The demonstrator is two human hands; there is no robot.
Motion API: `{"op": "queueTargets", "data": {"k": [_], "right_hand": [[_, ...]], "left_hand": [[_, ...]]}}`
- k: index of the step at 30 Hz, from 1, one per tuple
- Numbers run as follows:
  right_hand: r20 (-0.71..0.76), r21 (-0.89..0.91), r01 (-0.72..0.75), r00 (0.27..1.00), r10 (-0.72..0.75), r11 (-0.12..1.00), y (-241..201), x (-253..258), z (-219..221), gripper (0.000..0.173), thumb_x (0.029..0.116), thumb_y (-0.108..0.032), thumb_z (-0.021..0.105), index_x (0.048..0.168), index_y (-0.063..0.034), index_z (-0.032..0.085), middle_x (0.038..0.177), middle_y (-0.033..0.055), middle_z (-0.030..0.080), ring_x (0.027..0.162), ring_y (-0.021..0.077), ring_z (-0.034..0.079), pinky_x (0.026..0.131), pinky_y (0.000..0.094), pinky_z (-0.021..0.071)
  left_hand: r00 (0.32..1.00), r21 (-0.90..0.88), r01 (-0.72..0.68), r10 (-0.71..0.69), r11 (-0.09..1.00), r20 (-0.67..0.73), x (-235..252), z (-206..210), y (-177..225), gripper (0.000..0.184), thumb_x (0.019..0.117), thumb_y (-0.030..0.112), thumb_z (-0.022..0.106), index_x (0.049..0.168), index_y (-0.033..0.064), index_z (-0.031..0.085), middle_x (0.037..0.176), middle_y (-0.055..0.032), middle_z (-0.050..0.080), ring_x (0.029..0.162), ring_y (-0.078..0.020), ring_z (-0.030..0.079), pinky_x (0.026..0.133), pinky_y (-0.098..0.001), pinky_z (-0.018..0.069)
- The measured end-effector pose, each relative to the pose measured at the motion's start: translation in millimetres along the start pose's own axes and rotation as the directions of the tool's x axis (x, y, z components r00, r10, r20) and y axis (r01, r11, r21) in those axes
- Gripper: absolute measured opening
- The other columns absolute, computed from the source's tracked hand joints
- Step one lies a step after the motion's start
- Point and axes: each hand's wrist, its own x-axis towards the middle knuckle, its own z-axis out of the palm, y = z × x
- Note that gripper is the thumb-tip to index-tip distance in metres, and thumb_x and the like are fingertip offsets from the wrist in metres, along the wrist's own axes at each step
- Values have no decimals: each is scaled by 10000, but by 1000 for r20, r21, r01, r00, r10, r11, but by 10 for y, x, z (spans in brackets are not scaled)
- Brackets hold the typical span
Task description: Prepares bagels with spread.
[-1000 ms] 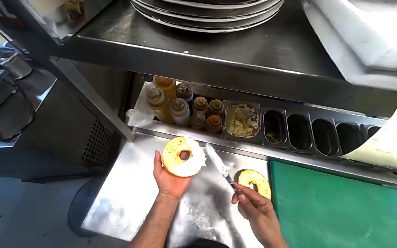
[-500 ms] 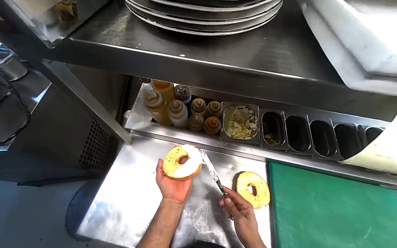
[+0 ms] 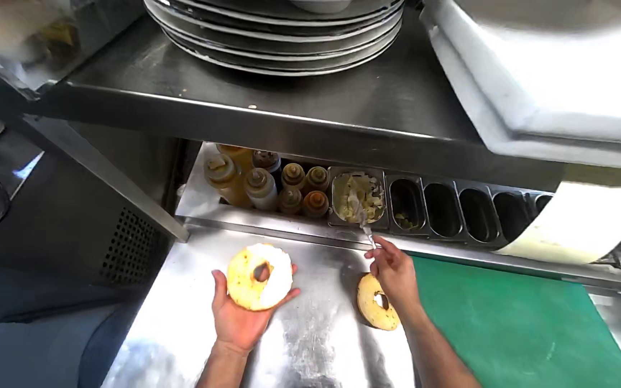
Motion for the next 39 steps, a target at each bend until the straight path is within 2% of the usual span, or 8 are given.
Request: {"op": "queueTargets", "data": {"k": [3,8,11,14,17,20,27,39], "right_hand": [[-16,-491,16,1000,-27,871,-177,411,30,321,1046,-114,536,1340,-82,663,1007,174,739,859,362,714,781,592,570],[63,-668,-31,993,99,743,-371,640,380,334,1014,-104,532,1325,-85,652,1185,240,686,1099,436,673,882,620,553],[56,-393,-89,991,120,915,-344,631,549,333,1042,-116,513,1339,-31,637,1143,228,704,1049,385,688,925,590,537],[2,18,-128,992,128,992,-133,511,692,341,1038,-131,539,1358,-53,625,980,138,719,792,253,676,727,475,569],[61,496,-161,987,151,853,-91,313,705,329,1082,-116,470,1388,-91,590,830,23,645,535,62,461,477,218,392],[121,760,-147,989,85,633,-85,151,542,333,1069,-71,453,1362,-80,610,834,40,664,482,12,448,414,146,364],[262,479,222,887,-380,849,136,-608,234,311,1046,-196,560,1312,-72,666,953,44,724,661,65,598,577,220,520],[238,-41,725,676,-698,688,321,-633,57,307,1038,-132,509,1210,-214,749,1057,10,732,985,107,683,876,298,583]], "left_hand": [[1000,-37,-22,22,999,-2,-63,-93,9,923,933,807,294,1543,122,397,1511,-307,450,1365,-556,452,1003,-786,417],[995,-35,-100,100,994,-10,-98,-106,86,748,946,646,432,1429,80,502,1414,-291,527,1309,-527,503,988,-792,409],[998,-25,-63,63,998,25,-89,-116,80,877,932,766,394,1460,73,491,1440,-304,511,1331,-541,486,999,-801,400],[998,-25,-56,56,998,3,-58,-103,31,902,938,795,324,1490,94,459,1444,-309,509,1313,-545,501,989,-797,413],[998,-52,-57,57,997,0,-34,-56,4,824,963,742,352,1490,120,469,1440,-291,523,1299,-535,520,993,-778,426],[996,-10,-89,89,996,6,42,51,-3,801,959,741,364,1486,147,475,1429,-261,541,1292,-502,539,1002,-748,445],[997,97,-78,78,992,-2,213,229,-20,823,940,784,376,1466,165,508,1421,-214,576,1290,-420,573,1034,-657,478],[998,78,37,-40,996,46,171,330,-21,773,967,722,365,1472,152,502,1387,-235,591,1260,-416,593,1028,-609,497]]}}
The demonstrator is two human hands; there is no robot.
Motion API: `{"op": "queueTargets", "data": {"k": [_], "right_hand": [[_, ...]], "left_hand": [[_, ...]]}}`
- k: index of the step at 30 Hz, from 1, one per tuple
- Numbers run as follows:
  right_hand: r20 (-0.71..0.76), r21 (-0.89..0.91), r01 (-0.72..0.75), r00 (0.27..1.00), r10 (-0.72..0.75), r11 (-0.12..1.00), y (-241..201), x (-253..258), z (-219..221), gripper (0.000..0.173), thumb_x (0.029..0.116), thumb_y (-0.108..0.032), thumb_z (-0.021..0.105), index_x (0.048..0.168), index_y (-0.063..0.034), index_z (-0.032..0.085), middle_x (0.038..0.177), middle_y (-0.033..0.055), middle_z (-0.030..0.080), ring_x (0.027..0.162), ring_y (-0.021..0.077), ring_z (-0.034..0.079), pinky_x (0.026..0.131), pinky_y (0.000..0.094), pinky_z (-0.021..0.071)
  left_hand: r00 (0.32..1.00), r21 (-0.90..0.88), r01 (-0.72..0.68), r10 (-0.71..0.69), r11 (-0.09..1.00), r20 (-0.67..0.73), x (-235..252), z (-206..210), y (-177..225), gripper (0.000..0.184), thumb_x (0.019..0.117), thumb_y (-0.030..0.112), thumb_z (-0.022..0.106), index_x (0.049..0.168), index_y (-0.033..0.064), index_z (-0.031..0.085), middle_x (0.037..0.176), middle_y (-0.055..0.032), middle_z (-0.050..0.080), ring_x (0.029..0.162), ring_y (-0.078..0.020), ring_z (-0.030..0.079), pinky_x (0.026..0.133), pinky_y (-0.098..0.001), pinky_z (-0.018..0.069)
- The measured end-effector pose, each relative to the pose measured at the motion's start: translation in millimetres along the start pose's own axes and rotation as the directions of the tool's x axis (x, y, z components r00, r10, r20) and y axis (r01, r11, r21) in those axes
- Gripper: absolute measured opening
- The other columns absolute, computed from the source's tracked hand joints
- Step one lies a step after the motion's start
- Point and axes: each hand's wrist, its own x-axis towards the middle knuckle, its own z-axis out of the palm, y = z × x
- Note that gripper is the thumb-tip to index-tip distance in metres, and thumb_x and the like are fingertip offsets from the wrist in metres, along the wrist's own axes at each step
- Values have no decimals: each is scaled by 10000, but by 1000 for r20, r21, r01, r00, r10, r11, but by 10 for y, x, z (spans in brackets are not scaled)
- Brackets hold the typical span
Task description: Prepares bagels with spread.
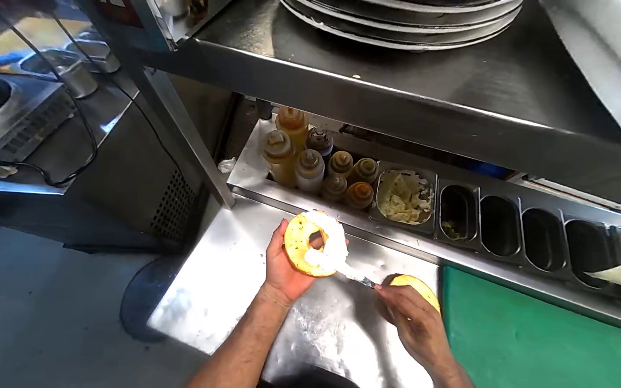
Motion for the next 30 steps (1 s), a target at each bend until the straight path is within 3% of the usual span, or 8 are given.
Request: {"op": "queueTargets", "data": {"k": [5,8,11,16,20,25,28,30], "right_hand": [[-50,-84,-66,997,62,994,57,-244,-295,294,1045,-166,506,1201,-203,752,1017,20,737,957,92,688,863,259,573],[-92,185,-221,966,241,958,-249,-147,-141,271,1043,-145,544,1224,-101,741,977,20,739,847,52,679,773,205,582],[-59,371,-295,939,340,880,-555,-5,129,287,1042,-119,537,1255,-69,722,963,16,734,772,46,644,695,196,557],[-49,337,-410,892,450,848,-781,-65,312,299,1010,-76,558,1260,-54,721,946,21,726,769,49,648,689,189,561],[50,399,-453,879,475,797,-988,-112,293,318,1000,-26,555,1286,-14,693,955,38,725,769,51,648,700,199,565],[206,658,-466,867,454,591,-1064,-44,104,323,1029,-10,524,1325,24,649,991,42,722,684,2,545,599,174,466],[64,529,-484,842,535,697,-843,-42,163,327,1007,-8,528,1294,-4,685,950,27,730,689,36,592,609,180,505],[6,372,-463,868,497,804,-688,-114,227,319,1006,-40,536,1273,-45,709,951,12,738,763,52,655,687,195,565]], "left_hand": [[972,-47,-218,221,975,79,19,-85,143,770,944,703,429,1481,154,489,1462,-213,537,1346,-412,526,1092,-630,442],[943,0,-274,269,962,196,44,-46,99,749,921,642,526,1531,216,441,1506,-175,499,1367,-414,498,1065,-674,436],[928,88,-347,329,934,175,72,59,-94,697,901,568,627,1489,215,498,1430,-124,581,1293,-325,583,1035,-587,503],[869,239,-494,484,836,102,136,113,-295,729,902,497,637,1547,256,399,1368,-72,600,1186,-213,636,939,-438,578],[819,385,-544,572,745,51,166,95,-356,664,971,432,534,1582,291,316,1338,-26,591,1126,-137,636,892,-352,584],[862,198,-498,507,844,5,137,-3,-261,593,935,486,591,1475,264,485,1252,-47,659,1078,-189,682,869,-405,604],[884,109,-466,468,878,7,93,6,-253,572,921,466,608,1437,236,517,1274,-69,648,1134,-229,662,923,-473,582],[885,106,-464,465,879,21,92,6,-256,570,921,457,604,1438,235,515,1283,-70,643,1152,-233,654,941,-480,574]]}}
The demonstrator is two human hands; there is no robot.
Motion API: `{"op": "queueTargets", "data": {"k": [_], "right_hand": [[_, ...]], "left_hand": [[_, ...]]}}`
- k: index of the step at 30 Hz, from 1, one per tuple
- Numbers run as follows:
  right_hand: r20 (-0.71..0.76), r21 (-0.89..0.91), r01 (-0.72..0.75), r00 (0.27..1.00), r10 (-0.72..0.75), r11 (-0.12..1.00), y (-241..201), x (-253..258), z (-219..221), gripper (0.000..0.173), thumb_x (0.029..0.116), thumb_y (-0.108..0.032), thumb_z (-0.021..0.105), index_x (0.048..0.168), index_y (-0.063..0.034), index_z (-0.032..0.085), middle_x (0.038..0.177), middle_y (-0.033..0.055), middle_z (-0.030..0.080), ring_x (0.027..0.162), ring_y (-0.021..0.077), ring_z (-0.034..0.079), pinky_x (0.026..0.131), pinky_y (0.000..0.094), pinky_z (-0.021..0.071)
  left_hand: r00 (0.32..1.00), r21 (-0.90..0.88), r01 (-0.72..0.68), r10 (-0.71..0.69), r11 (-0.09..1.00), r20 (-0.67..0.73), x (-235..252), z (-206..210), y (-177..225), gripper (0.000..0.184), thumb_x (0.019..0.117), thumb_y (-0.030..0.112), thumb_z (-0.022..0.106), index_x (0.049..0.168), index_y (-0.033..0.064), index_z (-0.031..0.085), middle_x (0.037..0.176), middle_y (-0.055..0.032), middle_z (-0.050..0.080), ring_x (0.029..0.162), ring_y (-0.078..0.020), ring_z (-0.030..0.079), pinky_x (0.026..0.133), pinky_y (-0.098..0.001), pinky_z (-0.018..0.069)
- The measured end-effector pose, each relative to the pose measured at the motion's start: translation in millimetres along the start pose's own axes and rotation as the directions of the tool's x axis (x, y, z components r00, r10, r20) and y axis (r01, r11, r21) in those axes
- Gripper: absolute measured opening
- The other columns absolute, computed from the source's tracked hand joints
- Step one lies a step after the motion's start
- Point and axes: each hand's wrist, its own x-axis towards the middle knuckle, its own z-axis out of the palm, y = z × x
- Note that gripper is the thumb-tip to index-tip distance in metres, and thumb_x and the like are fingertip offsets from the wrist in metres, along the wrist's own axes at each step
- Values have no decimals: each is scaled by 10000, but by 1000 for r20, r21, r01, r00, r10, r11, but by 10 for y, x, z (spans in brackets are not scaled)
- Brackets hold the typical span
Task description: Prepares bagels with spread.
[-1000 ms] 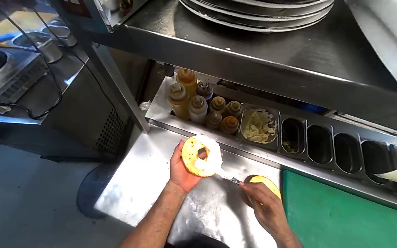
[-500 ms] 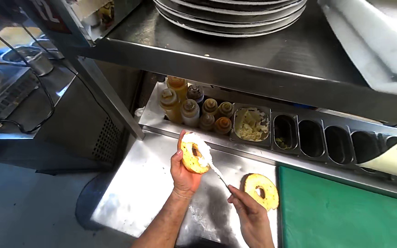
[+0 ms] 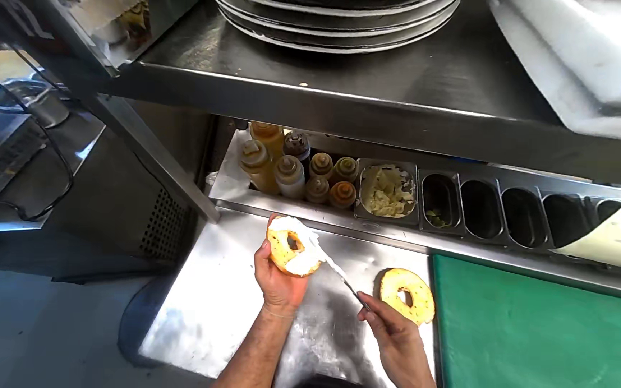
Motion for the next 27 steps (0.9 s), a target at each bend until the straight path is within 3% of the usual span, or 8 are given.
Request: {"op": "queueTargets", "data": {"k": [3,7,10,14,17,21,24,27], "right_hand": [[74,-80,114,991,-108,990,54,-63,-15,309,1026,-88,527,1265,-77,723,944,11,733,800,44,663,740,203,575],[281,424,-143,960,20,894,-59,-78,-33,323,1050,-84,526,1340,-26,656,965,52,725,642,12,536,558,177,452],[136,633,-187,982,129,751,24,154,-114,331,1041,-109,556,1356,-68,648,955,69,736,606,12,553,535,175,468],[-210,-92,-214,959,191,972,179,844,-455,359,1035,-79,504,1375,-62,621,907,43,734,575,123,571,535,314,499],[-227,-561,-255,962,150,788,136,1360,-492,328,1039,-84,543,1349,-43,640,1014,197,723,846,368,702,777,586,566],[-171,-749,-340,928,330,568,27,1833,-329,323,995,-81,554,1296,-89,671,1159,239,695,1072,437,683,864,623,555],[-145,-526,-412,906,398,744,103,1939,-274,332,1016,-88,526,1317,-50,661,1183,209,698,1089,367,677,939,572,535],[-166,23,-408,898,406,912,289,1716,-222,330,1040,-87,506,1345,-42,621,889,85,664,634,159,546,558,334,461]], "left_hand": [[1000,29,-14,14,999,-17,23,-15,5,547,961,454,531,1458,230,489,1308,-70,632,1151,-221,651,933,-450,576],[991,13,7,-5,1000,-131,30,-2,37,455,967,478,499,1310,194,593,1193,-76,693,1044,-214,701,851,-436,607],[992,-107,41,-54,993,-117,19,21,209,529,920,564,525,1282,187,611,1227,-85,672,1159,-272,650,984,-556,535],[955,-56,298,-297,953,22,-14,-347,463,960,861,879,346,1501,176,478,1470,-252,526,1317,-514,524,967,-771,461],[953,-75,302,-302,950,9,-77,-436,475,836,938,775,374,1488,156,483,1459,-253,526,1318,-500,522,1000,-763,437],[963,-101,269,-265,958,49,-68,-430,561,743,927,679,483,1413,123,564,1348,-214,610,1293,-472,547,1012,-787,399],[952,-60,305,-303,950,45,-61,-465,576,849,931,784,380,1461,136,522,1393,-237,583,1312,-497,529,998,-793,411],[959,-91,284,-284,954,17,-55,-452,492,797,968,733,371,1438,110,533,1363,-245,598,1279,-486,559,1010,-764,429]]}}
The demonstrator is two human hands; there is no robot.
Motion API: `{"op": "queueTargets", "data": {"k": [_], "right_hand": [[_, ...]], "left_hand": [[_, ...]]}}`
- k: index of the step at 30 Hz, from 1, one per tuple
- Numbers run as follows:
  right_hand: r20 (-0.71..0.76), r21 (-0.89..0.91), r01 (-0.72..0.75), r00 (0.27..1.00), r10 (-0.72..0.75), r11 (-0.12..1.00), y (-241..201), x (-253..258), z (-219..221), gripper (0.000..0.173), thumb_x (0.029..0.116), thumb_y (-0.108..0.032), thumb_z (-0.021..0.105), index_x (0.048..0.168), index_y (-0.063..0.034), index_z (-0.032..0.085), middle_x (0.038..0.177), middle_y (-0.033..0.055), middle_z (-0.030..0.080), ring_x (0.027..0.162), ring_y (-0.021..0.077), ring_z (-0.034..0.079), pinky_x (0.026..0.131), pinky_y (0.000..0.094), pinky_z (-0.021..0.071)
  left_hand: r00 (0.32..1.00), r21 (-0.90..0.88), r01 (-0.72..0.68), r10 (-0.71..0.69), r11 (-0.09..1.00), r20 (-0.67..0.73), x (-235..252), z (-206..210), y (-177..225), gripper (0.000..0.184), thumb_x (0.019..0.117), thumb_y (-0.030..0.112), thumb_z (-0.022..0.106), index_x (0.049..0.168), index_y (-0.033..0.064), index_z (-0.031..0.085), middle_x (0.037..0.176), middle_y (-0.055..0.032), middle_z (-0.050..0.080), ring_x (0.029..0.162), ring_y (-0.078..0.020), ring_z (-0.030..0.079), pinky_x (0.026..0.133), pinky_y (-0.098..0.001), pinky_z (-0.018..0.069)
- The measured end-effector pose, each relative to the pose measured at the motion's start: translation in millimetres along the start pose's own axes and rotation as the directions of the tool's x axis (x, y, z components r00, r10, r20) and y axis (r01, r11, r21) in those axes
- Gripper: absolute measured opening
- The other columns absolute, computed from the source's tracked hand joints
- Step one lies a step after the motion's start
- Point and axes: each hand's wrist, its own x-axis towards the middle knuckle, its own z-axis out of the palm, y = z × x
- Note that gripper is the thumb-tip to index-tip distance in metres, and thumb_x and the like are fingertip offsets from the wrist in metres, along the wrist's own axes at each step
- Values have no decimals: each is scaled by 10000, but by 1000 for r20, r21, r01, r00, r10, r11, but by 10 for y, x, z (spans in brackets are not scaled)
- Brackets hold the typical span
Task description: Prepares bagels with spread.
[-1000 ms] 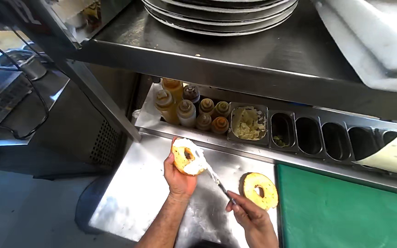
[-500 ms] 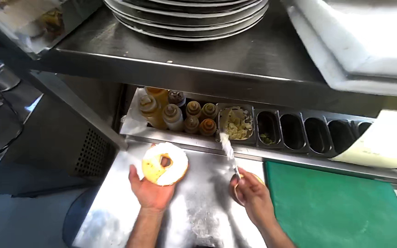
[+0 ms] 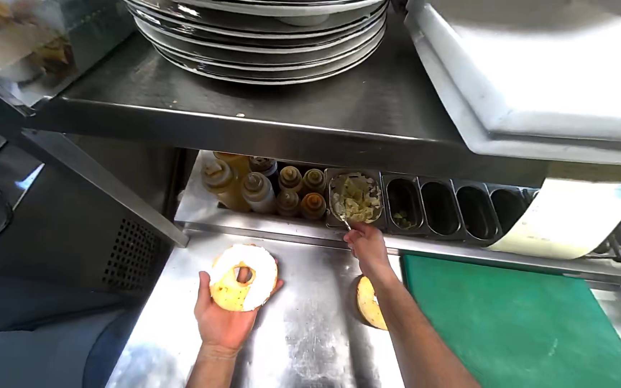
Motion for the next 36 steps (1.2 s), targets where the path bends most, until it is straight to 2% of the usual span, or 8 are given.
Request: {"op": "queueTargets", "data": {"k": [5,11,15,20,25,28,32,36], "right_hand": [[86,432,140,977,-195,891,257,-531,-132,379,1046,-80,485,1407,-110,596,909,73,682,557,83,512,484,213,431],[257,167,494,814,-521,853,493,-1104,-217,336,1039,-114,516,1333,-40,662,975,37,721,713,70,614,634,235,544],[243,-48,730,670,-701,681,532,-1187,-102,301,1048,-133,520,1262,-131,732,975,33,724,880,88,676,833,271,586],[246,-274,816,571,-783,509,597,-1196,-117,348,1035,-123,491,1259,-219,740,990,21,714,938,129,660,839,303,562],[291,-370,818,553,-781,441,751,-1232,-500,388,1031,-129,463,1300,-265,708,1024,32,707,928,154,649,809,318,548],[230,-353,782,605,-762,514,757,-1322,-597,360,1040,-142,465,1283,-224,718,1016,32,707,953,110,657,861,259,551],[130,-153,682,732,-669,715,480,-1500,-236,301,1027,-107,533,1250,-103,735,955,34,718,848,58,667,789,212,578],[144,-203,702,711,-688,683,472,-1532,34,328,1019,-117,514,1252,-131,745,951,39,723,868,100,672,806,268,579]], "left_hand": [[996,-33,-77,76,996,-40,103,120,-114,581,932,587,526,1306,150,610,1243,-176,659,1148,-373,649,972,-636,520],[992,52,61,-54,997,-113,188,272,-204,702,985,709,375,1347,145,587,1225,-178,675,1113,-366,669,949,-618,542],[989,27,98,-94,995,-110,158,420,-282,661,1019,674,333,1301,140,603,1183,-159,685,1075,-311,685,929,-549,567],[983,2,111,-110,994,-145,110,485,-244,625,1012,664,363,1281,155,605,1149,-141,695,1034,-294,696,894,-529,579],[993,-36,-21,17,999,-118,109,437,-164,634,1013,666,340,1278,158,611,1094,-113,694,979,-265,698,904,-508,582],[989,-50,-146,144,988,-36,146,348,-131,609,995,645,403,1360,189,578,1220,-103,670,1109,-274,666,992,-547,532],[985,7,-164,163,986,59,151,425,-267,690,993,684,378,1541,267,422,1417,-82,581,1288,-296,576,1056,-589,477],[977,56,-190,183,980,113,167,516,-403,658,1020,650,355,1558,271,386,1495,-80,538,1328,-271,564,1044,-516,513]]}}
